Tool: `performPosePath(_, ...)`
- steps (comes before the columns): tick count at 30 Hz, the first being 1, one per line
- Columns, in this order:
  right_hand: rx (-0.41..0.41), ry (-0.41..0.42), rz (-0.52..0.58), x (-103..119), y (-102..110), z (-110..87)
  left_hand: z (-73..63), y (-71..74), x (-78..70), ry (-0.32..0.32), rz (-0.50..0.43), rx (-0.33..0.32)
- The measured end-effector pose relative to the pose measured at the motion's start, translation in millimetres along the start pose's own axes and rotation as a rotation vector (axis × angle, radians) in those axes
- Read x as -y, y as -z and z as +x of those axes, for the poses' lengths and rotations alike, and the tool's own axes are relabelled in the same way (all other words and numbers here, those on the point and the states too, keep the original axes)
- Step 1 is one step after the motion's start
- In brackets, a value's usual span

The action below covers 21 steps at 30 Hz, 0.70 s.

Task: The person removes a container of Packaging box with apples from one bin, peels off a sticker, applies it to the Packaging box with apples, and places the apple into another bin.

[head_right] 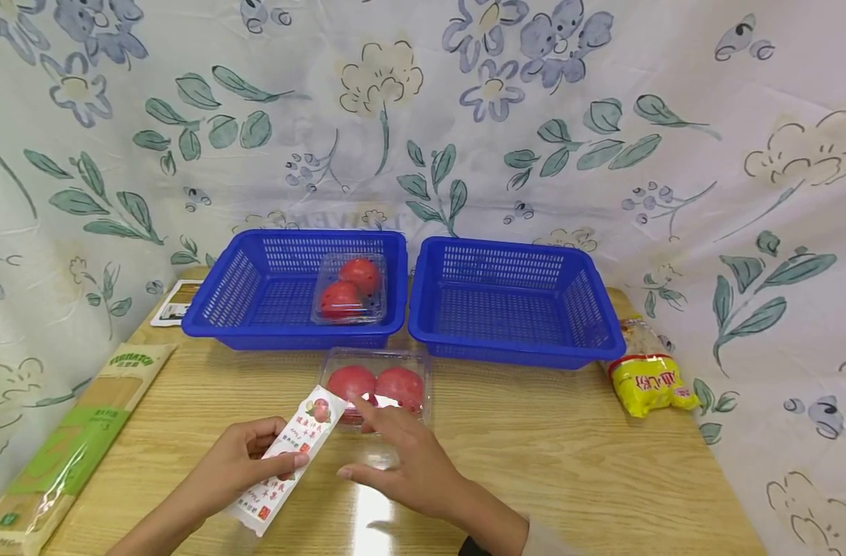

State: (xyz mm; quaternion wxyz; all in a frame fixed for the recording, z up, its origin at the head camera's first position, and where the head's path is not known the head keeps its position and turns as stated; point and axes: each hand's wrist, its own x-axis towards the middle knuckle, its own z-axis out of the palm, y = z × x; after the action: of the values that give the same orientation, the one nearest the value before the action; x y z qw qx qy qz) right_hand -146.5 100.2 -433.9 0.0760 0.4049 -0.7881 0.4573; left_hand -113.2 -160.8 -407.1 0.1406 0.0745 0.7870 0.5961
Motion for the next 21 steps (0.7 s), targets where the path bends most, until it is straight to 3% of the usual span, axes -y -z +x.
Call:
performPosePath(4, 0.177, 0.047, -0.029, 5, -8, 3.4, 7.0, -11.8, -4.0, -0.023, -0.013, 0.012)
performPosePath(7, 0.258, 0.035, -0.034, 7, -11, 4.9, 10.9, -20.2, -5.8, -0.040, -0.019, 0.034)
performPosePath(15, 0.297, 0.015, 0.071, 5, -16, 1.4, 16.1, -35.6, -8.0, -0.074, -0.034, 0.055)
performPosePath(21, 0.304, 0.006, 0.107, 2, -14, -1.5, 16.1, -39.3, -8.0, -0.045, -0.055, 0.065)
